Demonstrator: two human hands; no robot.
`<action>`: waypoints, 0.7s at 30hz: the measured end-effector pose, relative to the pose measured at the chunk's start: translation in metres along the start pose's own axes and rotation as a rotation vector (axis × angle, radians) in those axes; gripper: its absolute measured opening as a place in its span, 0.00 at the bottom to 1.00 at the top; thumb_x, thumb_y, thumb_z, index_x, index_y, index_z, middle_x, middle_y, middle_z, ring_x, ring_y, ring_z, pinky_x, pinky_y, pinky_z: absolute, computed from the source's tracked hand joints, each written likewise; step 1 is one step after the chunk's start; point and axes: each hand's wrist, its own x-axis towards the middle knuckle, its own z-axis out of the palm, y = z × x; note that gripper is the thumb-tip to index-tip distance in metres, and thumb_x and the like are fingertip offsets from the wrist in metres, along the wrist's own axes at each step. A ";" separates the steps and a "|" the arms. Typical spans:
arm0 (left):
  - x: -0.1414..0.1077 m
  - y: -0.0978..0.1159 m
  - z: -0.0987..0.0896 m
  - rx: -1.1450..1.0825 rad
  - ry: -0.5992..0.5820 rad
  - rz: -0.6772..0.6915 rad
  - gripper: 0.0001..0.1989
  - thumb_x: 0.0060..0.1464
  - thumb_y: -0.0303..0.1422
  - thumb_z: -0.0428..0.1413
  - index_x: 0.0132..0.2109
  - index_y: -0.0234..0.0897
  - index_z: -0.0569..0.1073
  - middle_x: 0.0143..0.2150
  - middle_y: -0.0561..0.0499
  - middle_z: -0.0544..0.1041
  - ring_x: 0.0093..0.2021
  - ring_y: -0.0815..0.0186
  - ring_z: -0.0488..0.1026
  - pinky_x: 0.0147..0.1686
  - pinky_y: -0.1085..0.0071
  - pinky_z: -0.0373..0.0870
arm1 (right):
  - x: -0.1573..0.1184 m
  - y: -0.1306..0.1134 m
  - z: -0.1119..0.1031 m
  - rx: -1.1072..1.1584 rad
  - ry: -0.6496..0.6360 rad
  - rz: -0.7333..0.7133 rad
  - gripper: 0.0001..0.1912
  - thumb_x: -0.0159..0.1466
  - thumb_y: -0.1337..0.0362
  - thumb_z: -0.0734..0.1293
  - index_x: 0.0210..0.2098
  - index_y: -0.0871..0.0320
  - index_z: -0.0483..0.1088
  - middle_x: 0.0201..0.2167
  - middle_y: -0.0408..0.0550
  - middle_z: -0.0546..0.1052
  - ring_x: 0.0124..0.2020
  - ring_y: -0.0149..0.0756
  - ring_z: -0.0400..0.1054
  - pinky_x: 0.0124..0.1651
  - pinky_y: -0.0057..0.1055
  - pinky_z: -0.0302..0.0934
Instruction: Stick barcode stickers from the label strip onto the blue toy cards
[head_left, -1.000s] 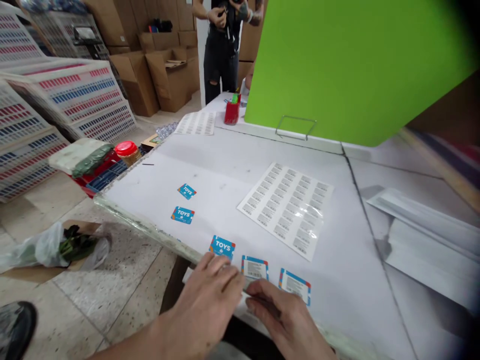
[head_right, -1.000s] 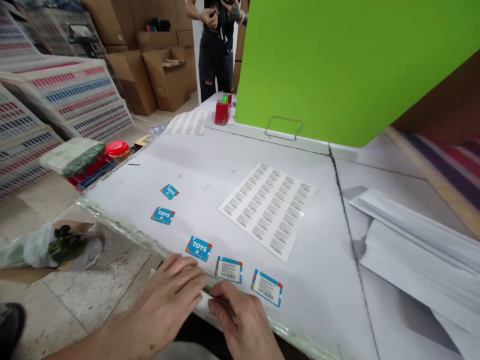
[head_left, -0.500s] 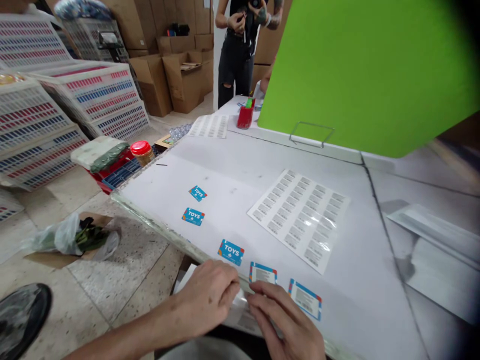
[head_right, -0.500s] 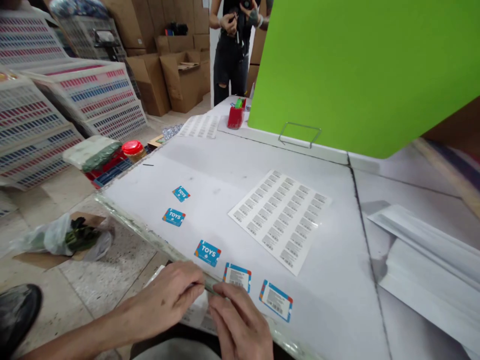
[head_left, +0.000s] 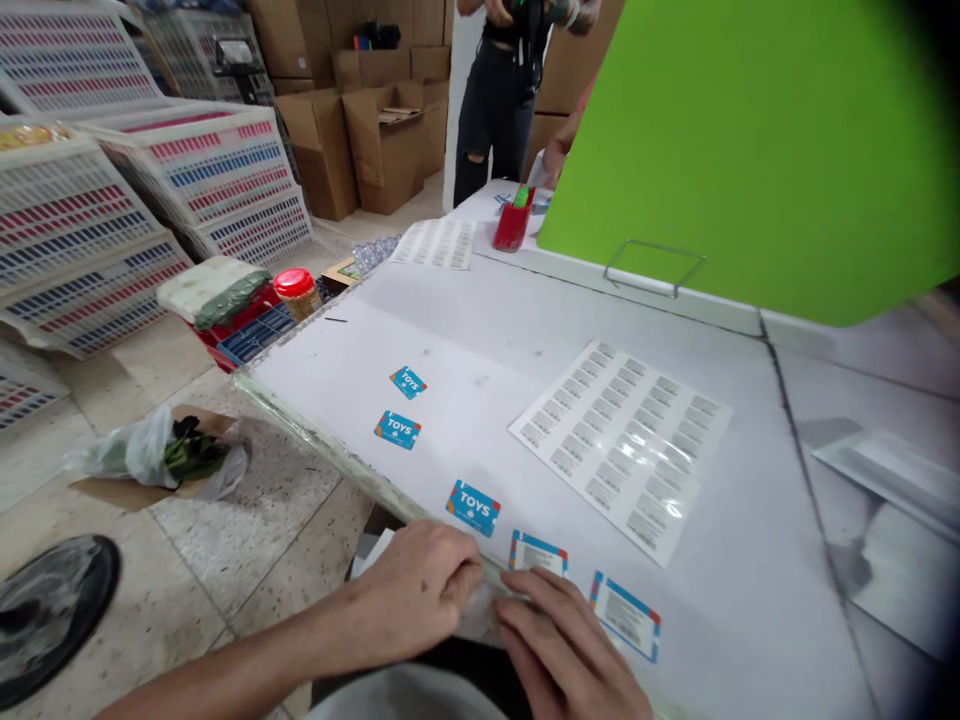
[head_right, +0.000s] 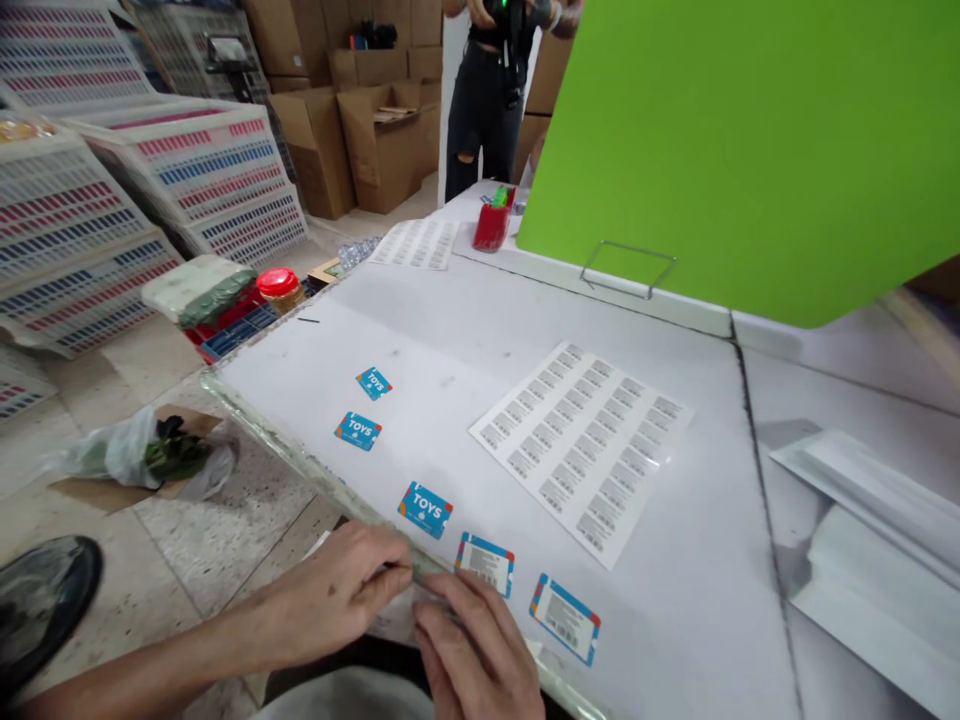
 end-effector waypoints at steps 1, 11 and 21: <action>0.000 0.000 -0.001 -0.007 0.011 -0.001 0.11 0.51 0.22 0.48 0.25 0.36 0.69 0.24 0.54 0.73 0.27 0.67 0.69 0.26 0.77 0.58 | 0.001 0.000 -0.001 -0.004 0.006 0.031 0.15 0.60 0.69 0.63 0.46 0.53 0.70 0.40 0.49 0.76 0.42 0.39 0.71 0.42 0.33 0.69; 0.008 -0.008 -0.014 -0.196 -0.120 -0.065 0.12 0.48 0.22 0.46 0.19 0.35 0.62 0.17 0.58 0.57 0.22 0.72 0.58 0.21 0.78 0.50 | -0.001 0.010 0.000 -0.011 0.053 -0.007 0.11 0.59 0.72 0.63 0.41 0.57 0.71 0.38 0.50 0.77 0.40 0.37 0.71 0.43 0.31 0.68; -0.007 -0.038 0.013 0.096 -0.026 0.071 0.10 0.53 0.23 0.46 0.28 0.35 0.67 0.28 0.52 0.70 0.30 0.66 0.66 0.30 0.74 0.60 | 0.036 0.010 -0.021 0.210 -0.052 0.472 0.08 0.62 0.60 0.60 0.29 0.54 0.67 0.40 0.48 0.74 0.39 0.35 0.70 0.39 0.26 0.65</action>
